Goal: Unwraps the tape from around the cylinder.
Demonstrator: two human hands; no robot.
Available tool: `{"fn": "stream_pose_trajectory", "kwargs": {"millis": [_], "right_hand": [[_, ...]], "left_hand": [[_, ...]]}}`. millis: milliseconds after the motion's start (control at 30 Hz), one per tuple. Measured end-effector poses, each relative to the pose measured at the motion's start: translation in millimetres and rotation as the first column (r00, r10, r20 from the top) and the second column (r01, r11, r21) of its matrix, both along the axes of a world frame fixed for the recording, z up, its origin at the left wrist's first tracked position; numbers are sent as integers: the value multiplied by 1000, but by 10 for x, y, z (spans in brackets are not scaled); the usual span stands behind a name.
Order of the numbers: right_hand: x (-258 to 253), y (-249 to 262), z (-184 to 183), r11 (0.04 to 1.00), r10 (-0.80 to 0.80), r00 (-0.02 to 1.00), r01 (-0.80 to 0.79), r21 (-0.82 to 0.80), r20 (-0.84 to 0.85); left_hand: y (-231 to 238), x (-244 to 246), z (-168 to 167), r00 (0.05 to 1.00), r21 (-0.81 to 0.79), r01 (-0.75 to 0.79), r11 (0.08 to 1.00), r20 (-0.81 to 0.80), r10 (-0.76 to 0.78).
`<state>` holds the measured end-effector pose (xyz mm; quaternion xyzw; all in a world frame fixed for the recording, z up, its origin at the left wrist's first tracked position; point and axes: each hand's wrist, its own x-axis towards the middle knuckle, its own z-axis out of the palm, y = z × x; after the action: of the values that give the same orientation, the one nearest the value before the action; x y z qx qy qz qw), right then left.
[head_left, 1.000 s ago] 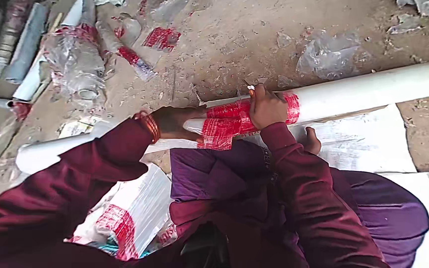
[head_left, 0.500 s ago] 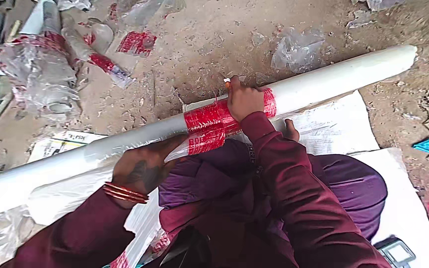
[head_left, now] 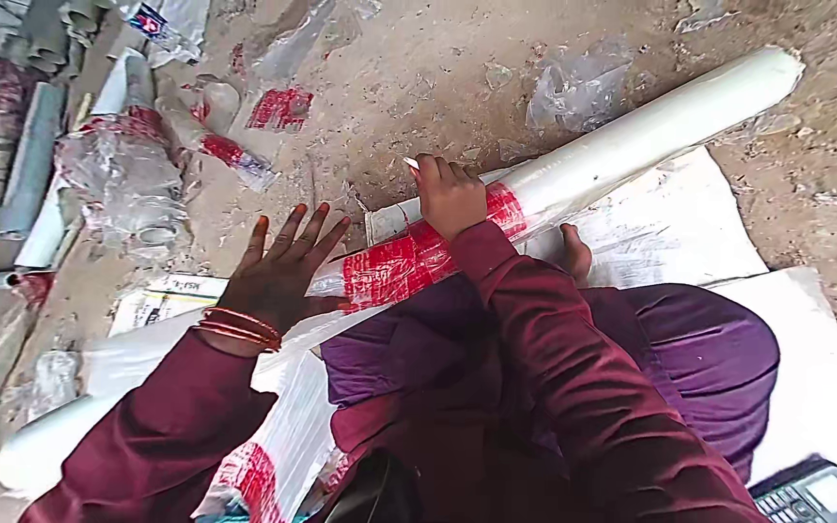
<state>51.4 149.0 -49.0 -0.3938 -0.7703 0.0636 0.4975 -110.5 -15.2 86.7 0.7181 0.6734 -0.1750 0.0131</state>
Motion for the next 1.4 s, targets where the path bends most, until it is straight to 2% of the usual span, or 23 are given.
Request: {"fn": "stream_pose_trajectory", "kwargs": {"millis": [33, 67, 133, 167, 233, 300, 333, 400, 467, 533, 600, 700, 767, 867, 933, 1167, 1333, 1400], "right_hand": [[11, -7, -17, 1000, -6, 1000, 6, 10, -3], [29, -14, -29, 1000, -14, 1000, 14, 16, -2], [60, -42, -40, 1000, -16, 1000, 16, 12, -6], [66, -55, -45, 1000, -15, 1000, 15, 10, -11], [64, -52, -53, 999, -22, 1000, 22, 29, -21], [55, -41, -44, 999, -23, 1000, 24, 46, -19], [52, -29, -37, 998, -24, 999, 25, 53, -21], [48, -33, -32, 999, -22, 999, 23, 37, -27], [52, -41, -21, 1000, -25, 999, 25, -9, -30], [95, -125, -8, 995, -15, 999, 11, -96, -36], [180, -323, 54, 973, -13, 996, -7, -229, -86], [397, -847, 164, 856, 30, 998, -58, -513, -62], [523, -1105, 217, 710, 140, 990, -84, -699, 23], [565, -1155, 296, 531, 315, 935, -32, -847, 162], [555, -1099, 363, 466, 383, 901, 3, -885, 204], [475, -1114, 472, 516, 395, 874, 44, -856, 283], [413, -1158, 475, 624, 327, 861, 113, -773, 389], [385, -1166, 508, 614, 336, 842, 143, -776, 421]], "left_hand": [[69, 68, 35, 1000, -61, -4, 998, -9, 3], [150, 143, 49, 999, -143, -11, 990, 51, 18], [320, 292, -29, 961, -271, 18, 962, 271, 59], [416, 389, -85, 949, -298, -17, 954, 296, 110], [587, 549, -187, 926, -300, -217, 929, 238, 293], [571, 670, -311, 917, -166, -349, 922, 142, 373], [480, 740, -421, 933, -25, -340, 940, 120, 340], [233, 891, -692, 970, 301, -243, 922, 63, 235], [99, 845, -986, 996, 592, -51, 805, -33, 87], [64, 721, -1143, 997, 712, 65, 699, -77, -14], [67, 647, -1153, 995, 744, 102, 661, -61, -85], [51, 606, -1119, 988, 757, 111, 645, -13, -154], [45, 584, -1109, 983, 759, 104, 643, 18, -181], [84, 533, -1073, 977, 753, 103, 650, 45, -207], [99, 507, -1074, 973, 752, 95, 652, 67, -219], [73, 504, -1089, 967, 757, 61, 651, 116, -225], [78, 502, -1084, 963, 755, 50, 653, 138, -233], [92, 471, -1075, 954, 746, 28, 665, 180, -241]]}}
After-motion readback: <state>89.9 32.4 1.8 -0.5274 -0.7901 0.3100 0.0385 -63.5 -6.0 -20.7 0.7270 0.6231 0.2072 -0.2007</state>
